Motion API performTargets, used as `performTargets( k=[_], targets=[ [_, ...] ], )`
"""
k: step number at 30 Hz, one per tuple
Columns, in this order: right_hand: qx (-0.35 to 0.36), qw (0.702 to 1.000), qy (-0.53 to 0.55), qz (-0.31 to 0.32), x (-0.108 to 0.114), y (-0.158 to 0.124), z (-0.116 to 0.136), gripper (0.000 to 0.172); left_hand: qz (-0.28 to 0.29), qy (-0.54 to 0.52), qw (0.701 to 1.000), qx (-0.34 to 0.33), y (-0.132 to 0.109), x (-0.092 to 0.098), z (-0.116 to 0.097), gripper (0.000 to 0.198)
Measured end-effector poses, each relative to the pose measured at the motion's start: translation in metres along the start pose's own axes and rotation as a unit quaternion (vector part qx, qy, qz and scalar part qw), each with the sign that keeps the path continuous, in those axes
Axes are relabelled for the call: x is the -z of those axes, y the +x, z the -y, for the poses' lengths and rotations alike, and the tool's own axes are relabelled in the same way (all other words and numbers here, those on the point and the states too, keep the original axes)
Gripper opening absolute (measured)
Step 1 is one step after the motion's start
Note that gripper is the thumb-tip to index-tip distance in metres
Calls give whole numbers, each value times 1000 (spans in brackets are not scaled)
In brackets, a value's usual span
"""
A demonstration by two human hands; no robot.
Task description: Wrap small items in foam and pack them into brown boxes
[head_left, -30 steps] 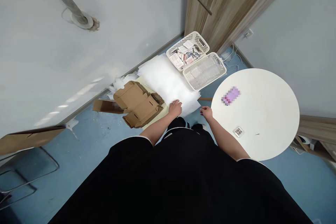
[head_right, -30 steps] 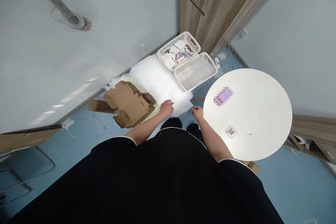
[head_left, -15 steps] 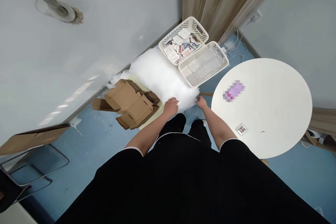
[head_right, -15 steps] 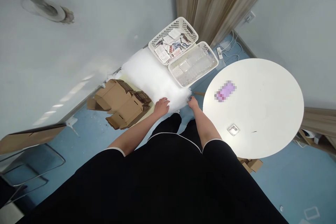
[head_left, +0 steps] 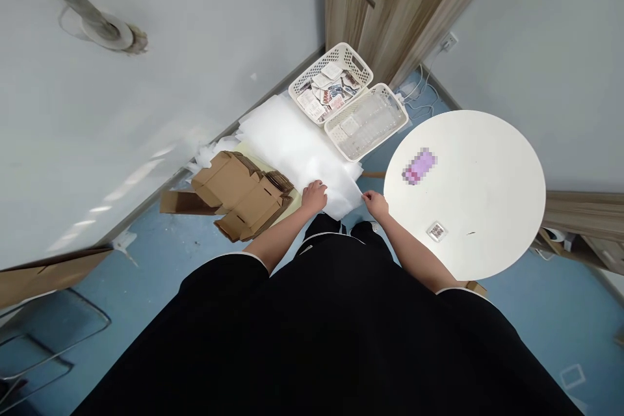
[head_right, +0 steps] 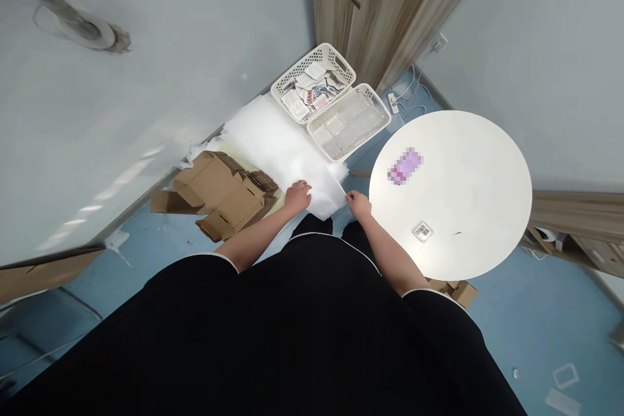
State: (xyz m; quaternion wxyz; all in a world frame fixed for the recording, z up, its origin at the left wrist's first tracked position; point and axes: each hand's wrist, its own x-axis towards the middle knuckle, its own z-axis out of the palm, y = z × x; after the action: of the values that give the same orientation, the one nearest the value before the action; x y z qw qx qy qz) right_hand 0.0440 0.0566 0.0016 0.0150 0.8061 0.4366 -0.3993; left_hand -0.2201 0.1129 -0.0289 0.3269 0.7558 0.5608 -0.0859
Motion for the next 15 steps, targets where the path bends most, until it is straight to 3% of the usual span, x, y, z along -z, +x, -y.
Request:
performTargets(
  k=[3, 7, 12, 15],
  targets=[
    [21, 999, -14, -42, 0, -13, 5, 18, 7, -5, 1000, 15, 1, 2, -4, 36],
    [101, 985, -68, -126, 2, -27, 12, 17, 23, -16, 999, 24, 1, 8, -8, 36],
    [136, 976, -130, -106, 2, -38, 26, 17, 22, -38, 999, 29, -6, 19, -14, 44],
    [166, 970, -149, -96, 2, -43, 37, 15, -31, -31, 998, -47, -5, 29, -28, 56]
  ],
)
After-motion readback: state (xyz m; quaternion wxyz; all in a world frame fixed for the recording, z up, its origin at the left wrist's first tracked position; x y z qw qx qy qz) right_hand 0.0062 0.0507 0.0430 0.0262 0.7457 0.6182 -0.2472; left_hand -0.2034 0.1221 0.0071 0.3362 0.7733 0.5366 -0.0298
